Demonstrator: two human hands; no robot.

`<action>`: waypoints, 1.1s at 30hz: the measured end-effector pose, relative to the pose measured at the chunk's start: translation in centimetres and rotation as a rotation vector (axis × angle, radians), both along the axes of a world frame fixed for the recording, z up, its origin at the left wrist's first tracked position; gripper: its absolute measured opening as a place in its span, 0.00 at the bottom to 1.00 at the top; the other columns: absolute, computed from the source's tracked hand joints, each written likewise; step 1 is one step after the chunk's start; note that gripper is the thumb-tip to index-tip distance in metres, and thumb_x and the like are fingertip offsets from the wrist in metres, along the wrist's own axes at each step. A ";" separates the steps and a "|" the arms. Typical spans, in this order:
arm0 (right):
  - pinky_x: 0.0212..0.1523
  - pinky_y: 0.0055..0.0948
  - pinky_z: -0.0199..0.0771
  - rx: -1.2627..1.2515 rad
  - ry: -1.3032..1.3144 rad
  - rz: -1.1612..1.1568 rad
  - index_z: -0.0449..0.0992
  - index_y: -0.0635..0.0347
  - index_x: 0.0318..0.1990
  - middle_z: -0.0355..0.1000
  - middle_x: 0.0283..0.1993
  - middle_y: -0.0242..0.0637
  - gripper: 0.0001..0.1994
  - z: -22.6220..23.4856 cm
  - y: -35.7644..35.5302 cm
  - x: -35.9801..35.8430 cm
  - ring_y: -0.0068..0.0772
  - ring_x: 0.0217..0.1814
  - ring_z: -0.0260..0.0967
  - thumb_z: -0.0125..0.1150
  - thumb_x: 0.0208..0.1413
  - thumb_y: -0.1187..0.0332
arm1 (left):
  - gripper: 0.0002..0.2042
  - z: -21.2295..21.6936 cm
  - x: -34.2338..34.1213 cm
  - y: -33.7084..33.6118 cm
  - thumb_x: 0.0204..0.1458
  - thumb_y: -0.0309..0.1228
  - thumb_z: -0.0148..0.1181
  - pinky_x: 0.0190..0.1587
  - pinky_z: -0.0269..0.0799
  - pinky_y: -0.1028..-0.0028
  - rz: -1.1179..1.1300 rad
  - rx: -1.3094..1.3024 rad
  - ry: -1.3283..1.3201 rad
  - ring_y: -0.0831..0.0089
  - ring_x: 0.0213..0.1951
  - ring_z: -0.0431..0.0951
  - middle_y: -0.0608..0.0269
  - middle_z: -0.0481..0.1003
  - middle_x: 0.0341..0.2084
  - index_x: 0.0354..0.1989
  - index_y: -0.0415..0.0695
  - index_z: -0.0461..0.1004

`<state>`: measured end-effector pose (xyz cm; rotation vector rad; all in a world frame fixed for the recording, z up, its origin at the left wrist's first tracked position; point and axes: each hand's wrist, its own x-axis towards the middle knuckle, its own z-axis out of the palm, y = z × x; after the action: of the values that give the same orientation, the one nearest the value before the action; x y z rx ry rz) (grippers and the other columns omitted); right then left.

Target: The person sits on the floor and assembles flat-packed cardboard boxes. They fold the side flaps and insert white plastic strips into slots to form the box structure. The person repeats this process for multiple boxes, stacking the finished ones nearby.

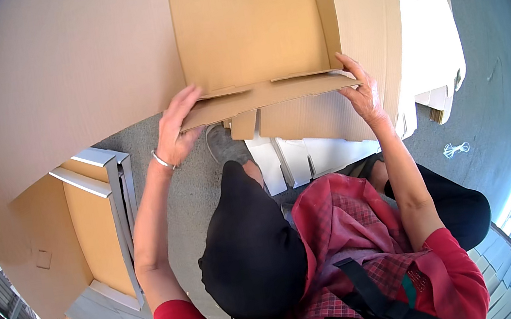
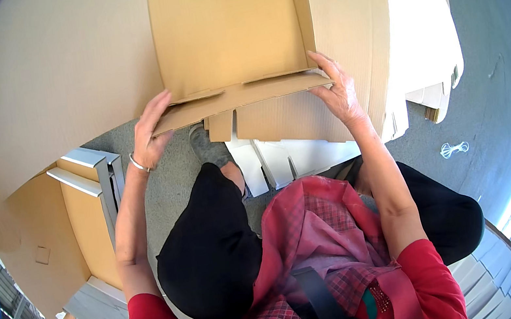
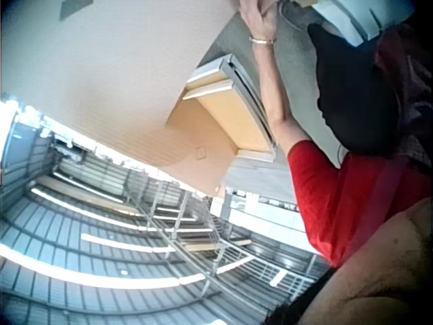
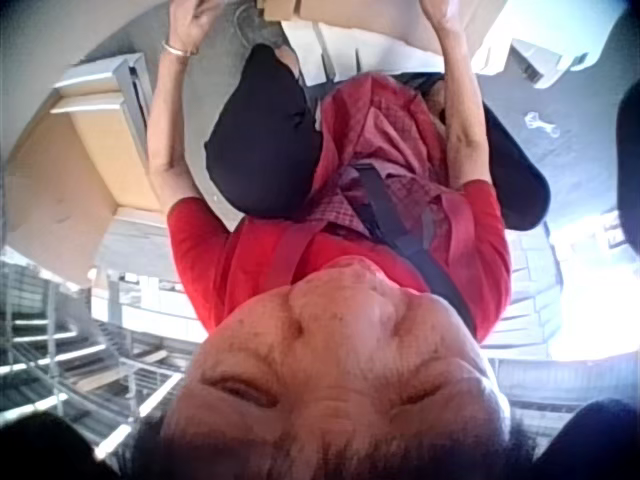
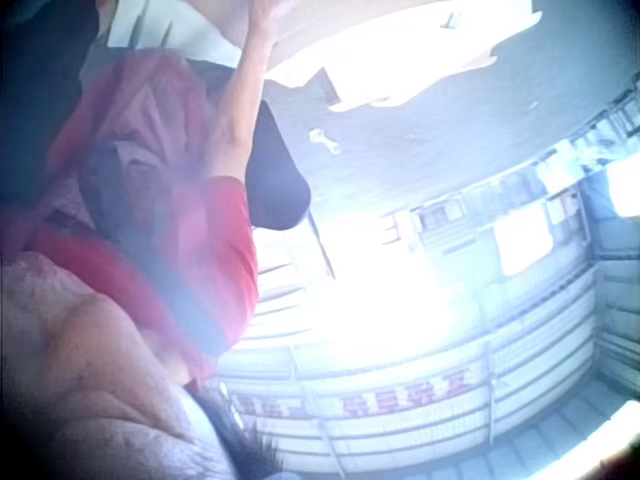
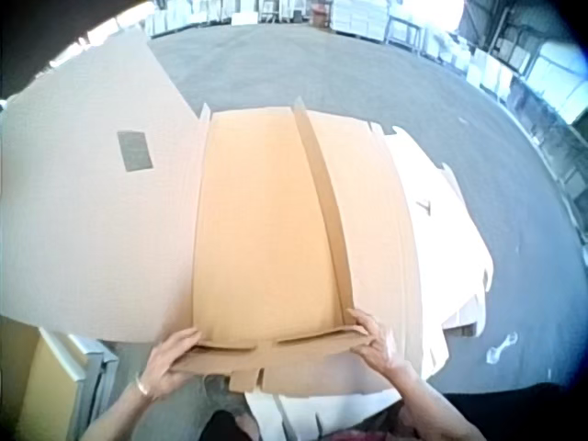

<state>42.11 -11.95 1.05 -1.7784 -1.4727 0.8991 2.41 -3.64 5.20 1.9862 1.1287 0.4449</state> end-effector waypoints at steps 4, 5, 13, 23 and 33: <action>0.57 0.36 0.69 -0.007 0.103 0.003 0.68 0.54 0.60 0.68 0.58 0.49 0.31 -1.0 -0.9 -0.4 0.46 0.54 0.69 0.68 0.45 0.65 | 0.32 0.5 0.4 -1.6 0.44 0.32 0.62 0.63 0.57 0.62 0.198 0.049 -0.382 0.56 0.62 0.63 0.47 0.64 0.60 0.62 0.38 0.63; 0.57 0.36 0.70 0.013 0.113 0.020 0.68 0.55 0.60 0.68 0.58 0.49 0.31 -1.3 -1.0 -0.6 0.47 0.53 0.70 0.68 0.47 0.61 | 0.32 0.6 1.0 -2.1 0.46 0.33 0.62 0.63 0.57 0.62 0.259 0.084 -0.471 0.57 0.63 0.62 0.46 0.63 0.61 0.62 0.37 0.62; 0.56 0.37 0.70 0.075 0.175 0.097 0.66 0.58 0.61 0.69 0.56 0.50 0.39 -2.5 -1.9 -2.5 0.49 0.56 0.70 0.64 0.47 0.41 | 0.22 1.7 2.7 -3.0 0.47 0.26 0.50 0.58 0.63 0.58 0.550 0.458 -0.927 0.60 0.52 0.68 0.37 0.66 0.54 0.54 0.38 0.62; 0.60 0.40 0.67 0.099 0.187 0.036 0.59 0.56 0.65 0.68 0.59 0.48 0.45 -2.2 -2.2 -3.9 0.48 0.58 0.69 0.66 0.44 0.40 | 0.43 -0.3 -0.2 -2.3 0.45 0.55 0.63 0.59 0.62 0.55 0.611 0.129 -0.751 0.57 0.57 0.67 0.49 0.64 0.57 0.63 0.36 0.56; 0.36 0.34 0.72 0.214 -0.157 -0.126 0.71 0.55 0.56 0.71 0.38 0.41 0.29 -1.7 -0.8 -4.9 0.40 0.36 0.71 0.64 0.51 0.48 | 0.43 -4.9 -1.5 -2.8 0.34 0.32 0.79 0.59 0.65 0.64 0.712 -0.067 -0.487 0.63 0.52 0.72 0.54 0.69 0.52 0.60 0.34 0.59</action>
<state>37.17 -12.79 -0.68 -1.7901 -1.4741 0.5275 0.92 -6.42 0.34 1.2571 1.4653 1.1639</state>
